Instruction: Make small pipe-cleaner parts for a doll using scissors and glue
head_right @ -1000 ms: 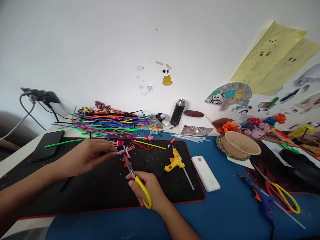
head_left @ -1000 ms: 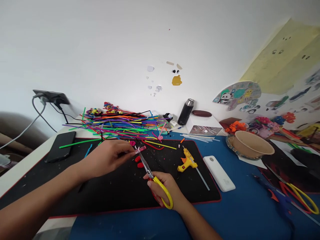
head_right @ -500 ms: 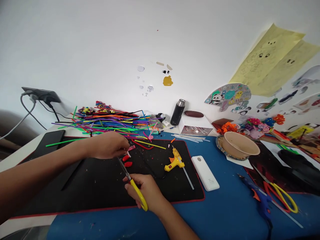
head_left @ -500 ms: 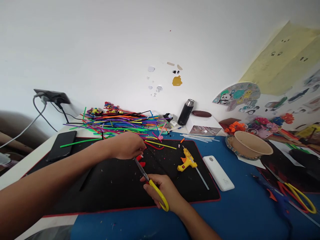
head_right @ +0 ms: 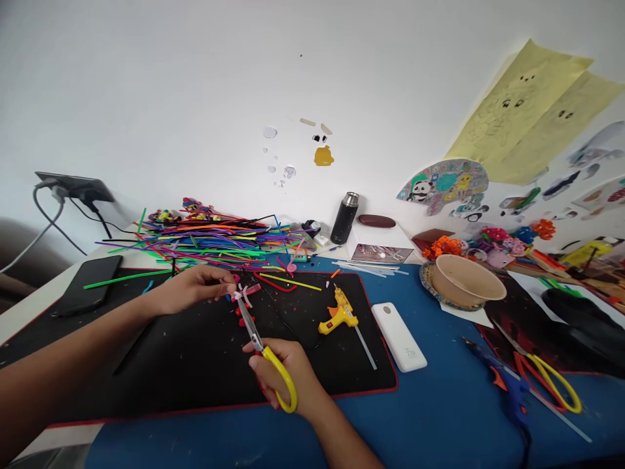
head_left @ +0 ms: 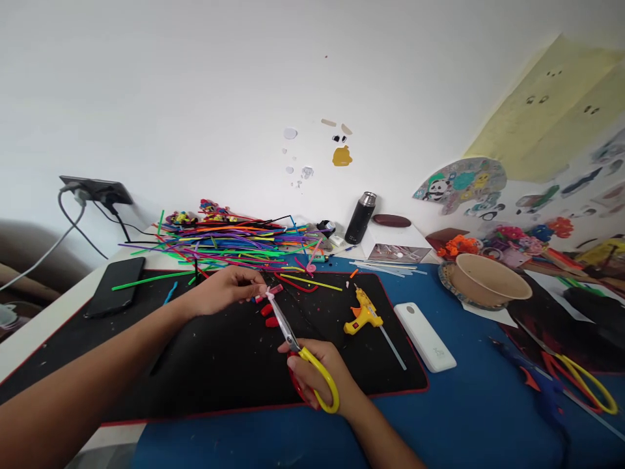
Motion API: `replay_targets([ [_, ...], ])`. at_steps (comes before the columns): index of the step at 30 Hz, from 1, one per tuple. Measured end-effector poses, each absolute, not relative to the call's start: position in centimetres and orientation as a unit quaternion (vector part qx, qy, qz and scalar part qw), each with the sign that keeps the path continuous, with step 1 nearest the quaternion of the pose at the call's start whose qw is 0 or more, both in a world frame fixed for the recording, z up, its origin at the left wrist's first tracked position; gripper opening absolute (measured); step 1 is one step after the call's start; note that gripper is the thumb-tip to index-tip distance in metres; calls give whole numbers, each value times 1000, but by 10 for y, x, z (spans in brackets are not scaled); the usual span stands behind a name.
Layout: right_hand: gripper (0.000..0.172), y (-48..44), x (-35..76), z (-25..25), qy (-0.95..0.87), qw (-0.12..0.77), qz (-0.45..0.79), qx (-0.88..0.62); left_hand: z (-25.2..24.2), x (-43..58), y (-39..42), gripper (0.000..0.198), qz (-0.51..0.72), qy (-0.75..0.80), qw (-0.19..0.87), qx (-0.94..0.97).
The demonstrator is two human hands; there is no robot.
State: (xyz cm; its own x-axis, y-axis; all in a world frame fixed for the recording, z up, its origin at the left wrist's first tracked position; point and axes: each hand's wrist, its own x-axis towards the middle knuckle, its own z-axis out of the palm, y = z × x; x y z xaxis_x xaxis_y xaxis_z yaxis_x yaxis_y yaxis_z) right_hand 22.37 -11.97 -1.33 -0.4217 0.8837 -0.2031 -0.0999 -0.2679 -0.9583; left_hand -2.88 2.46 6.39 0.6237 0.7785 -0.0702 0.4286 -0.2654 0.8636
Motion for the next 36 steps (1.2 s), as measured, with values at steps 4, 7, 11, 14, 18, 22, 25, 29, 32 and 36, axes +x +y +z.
replay_targets([
  [4, 71, -120, 222, -13, -463, 383, 705, -376, 59, -26, 2, 49, 280, 430, 425, 746],
  [7, 69, -121, 221, -12, -460, 389, 705, -374, 59, -24, -14, 49, 309, 437, 384, 752],
  [11, 68, -121, 220, -14, -462, 386, 702, -380, 63, -25, -32, 48, 318, 450, 322, 770],
  [14, 68, -120, 219, -15, -475, 370, 698, -388, 71, -27, -38, 41, 299, 436, 249, 812],
  [18, 69, -119, 217, -14, -493, 355, 690, -393, 83, -28, -35, 36, 277, 373, 125, 877],
  [22, 66, -119, 213, -9, -501, 328, 679, -425, 95, -26, -24, 35, 217, 343, 76, 911],
  [25, 63, -118, 211, -7, -509, 310, 672, -440, 105, -21, -14, 32, 173, 322, 82, 927],
  [29, 63, -117, 209, -9, -511, 299, 673, -443, 112, -13, 9, 23, 118, 308, 150, 932],
  [32, 65, -117, 210, -10, -504, 305, 675, -444, 110, -10, 28, 19, 104, 323, 217, 915],
  [36, 70, -119, 214, -9, -501, 313, 674, -444, 100, -9, 35, 29, 116, 347, 315, 876],
])
